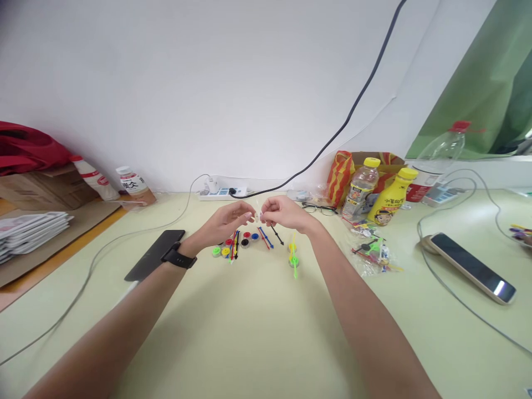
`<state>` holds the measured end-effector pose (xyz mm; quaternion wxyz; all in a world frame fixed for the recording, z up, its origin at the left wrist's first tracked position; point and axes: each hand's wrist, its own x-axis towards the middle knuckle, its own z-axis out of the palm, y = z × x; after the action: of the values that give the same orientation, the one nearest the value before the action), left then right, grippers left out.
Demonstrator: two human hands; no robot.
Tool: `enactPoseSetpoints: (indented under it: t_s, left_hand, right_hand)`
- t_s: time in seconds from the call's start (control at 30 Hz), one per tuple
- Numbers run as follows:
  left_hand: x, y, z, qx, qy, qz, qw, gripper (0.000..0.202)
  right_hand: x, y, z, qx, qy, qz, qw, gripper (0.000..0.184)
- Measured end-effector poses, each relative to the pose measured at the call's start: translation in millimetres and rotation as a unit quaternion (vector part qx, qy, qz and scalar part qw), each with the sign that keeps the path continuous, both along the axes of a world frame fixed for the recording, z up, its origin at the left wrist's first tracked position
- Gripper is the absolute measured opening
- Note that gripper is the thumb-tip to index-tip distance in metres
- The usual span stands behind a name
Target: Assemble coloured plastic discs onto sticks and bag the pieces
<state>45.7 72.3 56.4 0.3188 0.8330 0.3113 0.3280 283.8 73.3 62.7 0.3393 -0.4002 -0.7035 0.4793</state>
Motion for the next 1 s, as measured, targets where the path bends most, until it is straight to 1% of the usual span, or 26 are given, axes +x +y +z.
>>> enactPoseSetpoints:
  t_s: [0.07, 0.13, 0.17, 0.27, 0.33, 0.4, 0.43, 0.5, 0.57, 0.67, 0.73, 0.8, 0.87, 0.93, 1.0]
  left_hand:
    - [7, -3, 0.3, -0.015, -0.055, -0.001, 0.998, 0.036]
    - [11, -5, 0.0, 0.001, -0.086, -0.002, 0.996, 0.038]
    - [11, -6, 0.0, 0.016, -0.092, -0.004, 0.996, 0.034]
    - [11, -6, 1.5, 0.045, -0.076, -0.013, 0.996, 0.024]
    - [9, -6, 2.7, 0.037, -0.051, -0.014, 0.998, 0.024]
    - [8, -7, 2.6, 0.010, -0.034, -0.009, 0.999, 0.024]
    - [8, -7, 2.0, -0.004, -0.031, -0.004, 1.000, 0.024]
    - [7, -6, -0.6, -0.028, -0.021, 0.002, 0.999, 0.023]
    - [6, -6, -4.3, -0.045, 0.009, -0.001, 0.999, 0.023]
    - [6, -6, -10.4, -0.063, 0.079, -0.022, 0.995, 0.024]
    - [8, -8, -14.3, -0.070, 0.121, -0.039, 0.989, 0.023]
    - [11, -10, -18.1, -0.059, 0.149, -0.056, 0.985, 0.021]
    - [15, -10, -21.5, -0.030, 0.165, -0.067, 0.984, 0.017]
    - [16, -10, -24.2, 0.002, 0.170, -0.068, 0.983, 0.012]
    - [14, -9, -25.2, 0.013, 0.181, -0.064, 0.981, 0.011]
  right_hand:
    - [-6, 2, -3.5, -0.014, 0.066, -0.014, 0.998, 0.010]
    - [-12, 2, -7.0, -0.032, 0.106, -0.007, 0.994, 0.010]
    - [-14, 2, -8.6, -0.040, 0.116, -0.003, 0.992, 0.011]
    - [-19, 1, -12.2, -0.050, 0.122, 0.012, 0.991, 0.013]
    - [-20, 0, -13.8, -0.048, 0.106, 0.026, 0.993, 0.016]
    - [-20, 0, -15.3, -0.045, 0.073, 0.034, 0.996, 0.017]
    - [-19, 0, -16.3, -0.043, 0.050, 0.028, 0.997, 0.018]
    - [-18, 1, -19.2, -0.034, -0.002, -0.005, 0.999, 0.019]
    - [-16, 4, -23.5, -0.011, -0.080, -0.048, 0.996, 0.025]
    - [-14, 9, -31.8, 0.038, -0.235, -0.084, 0.968, 0.031]
    - [-13, 12, -37.7, 0.053, -0.299, -0.093, 0.948, 0.030]
    - [-14, 12, -42.9, 0.052, -0.321, -0.100, 0.940, 0.031]
    - [-16, 11, -46.8, 0.056, -0.345, -0.112, 0.930, 0.033]
    - [-19, 9, -49.5, 0.064, -0.365, -0.125, 0.920, 0.034]
    - [-21, 7, -51.2, 0.065, -0.381, -0.130, 0.913, 0.036]
